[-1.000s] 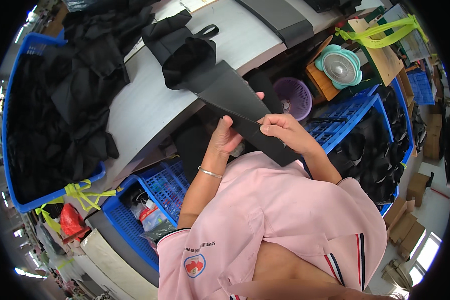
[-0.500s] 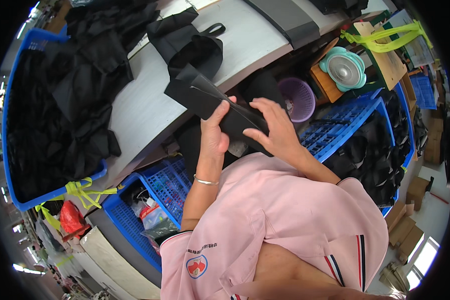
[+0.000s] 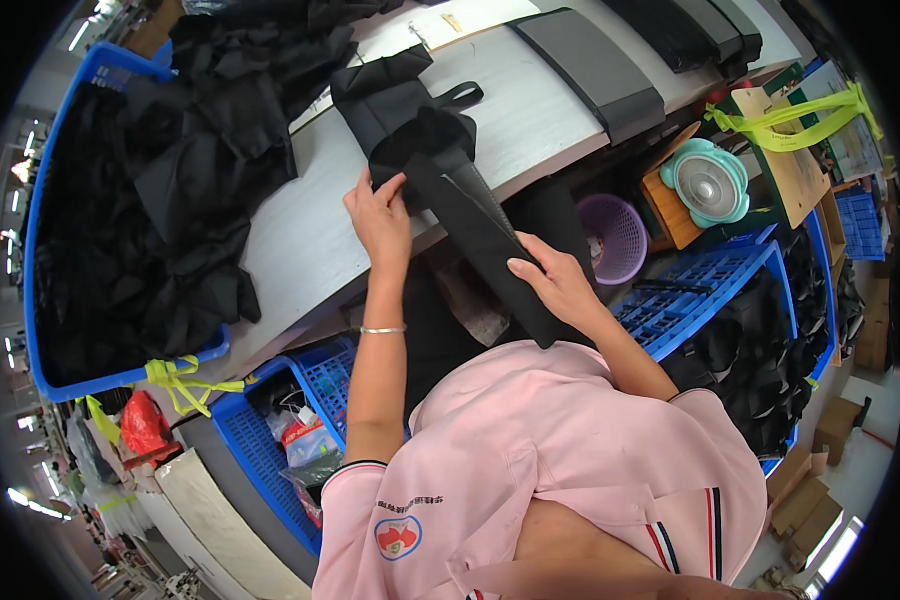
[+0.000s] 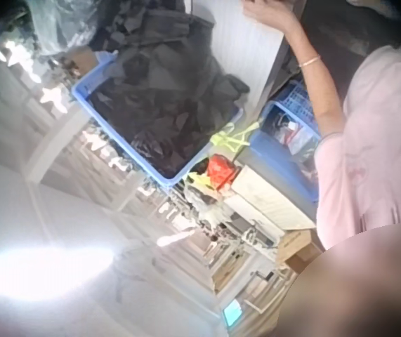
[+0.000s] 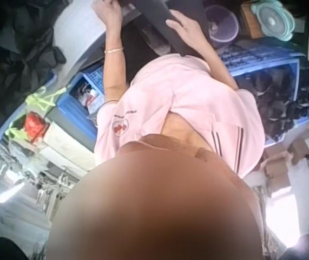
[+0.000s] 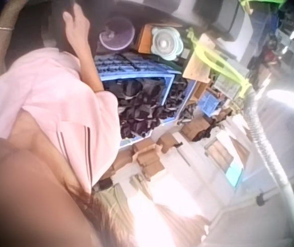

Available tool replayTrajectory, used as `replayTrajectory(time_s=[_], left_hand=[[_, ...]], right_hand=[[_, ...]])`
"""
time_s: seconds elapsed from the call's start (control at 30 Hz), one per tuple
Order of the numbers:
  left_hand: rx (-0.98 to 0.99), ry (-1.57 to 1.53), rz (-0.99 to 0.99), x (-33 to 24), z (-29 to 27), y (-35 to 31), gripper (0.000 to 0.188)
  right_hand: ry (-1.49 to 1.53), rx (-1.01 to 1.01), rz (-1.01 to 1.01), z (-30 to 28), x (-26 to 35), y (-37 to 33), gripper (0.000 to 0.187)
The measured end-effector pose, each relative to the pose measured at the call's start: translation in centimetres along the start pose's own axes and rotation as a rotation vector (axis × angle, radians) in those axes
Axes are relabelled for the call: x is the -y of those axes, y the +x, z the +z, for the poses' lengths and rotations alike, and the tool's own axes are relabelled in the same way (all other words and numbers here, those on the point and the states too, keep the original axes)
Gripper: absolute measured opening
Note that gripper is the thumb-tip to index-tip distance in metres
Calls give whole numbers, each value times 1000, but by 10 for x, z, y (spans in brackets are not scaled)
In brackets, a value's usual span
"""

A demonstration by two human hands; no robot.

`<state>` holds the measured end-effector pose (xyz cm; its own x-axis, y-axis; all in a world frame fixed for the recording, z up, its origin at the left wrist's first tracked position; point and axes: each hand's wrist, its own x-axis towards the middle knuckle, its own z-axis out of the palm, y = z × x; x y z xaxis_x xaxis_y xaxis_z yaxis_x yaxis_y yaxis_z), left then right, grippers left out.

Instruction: The recorder is inspecting and folding black textile pieces at a warehouse workstation.

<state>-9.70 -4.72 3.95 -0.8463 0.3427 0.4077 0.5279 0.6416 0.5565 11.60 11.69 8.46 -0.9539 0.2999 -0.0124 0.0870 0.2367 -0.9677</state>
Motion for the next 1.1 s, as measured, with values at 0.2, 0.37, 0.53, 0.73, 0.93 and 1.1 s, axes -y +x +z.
replayTrajectory(time_s=[0.2, 0.37, 0.53, 0.73, 0.93, 1.1], left_hand=[[33, -127, 206, -54, -18, 18, 35], [224, -297, 591, -107, -33, -9, 21], [219, -457, 555, -130, -63, -46, 39], [57, -323, 239, -111, -70, -76, 73], [-120, -343, 130, -134, -41, -68, 78], [-107, -519, 89, -145, -45, -72, 65]], right_hand=[[-355, 5, -49, 7, 3, 20, 48], [-621, -59, -164, 19, -6, 60, 18], [335, -19, 121, 7, -21, 77, 26], [769, -221, 226, 3, -25, 79, 39], [992, -209, 219, 17, 18, 54, 40], [1137, -172, 154, 14, 16, 44, 38]])
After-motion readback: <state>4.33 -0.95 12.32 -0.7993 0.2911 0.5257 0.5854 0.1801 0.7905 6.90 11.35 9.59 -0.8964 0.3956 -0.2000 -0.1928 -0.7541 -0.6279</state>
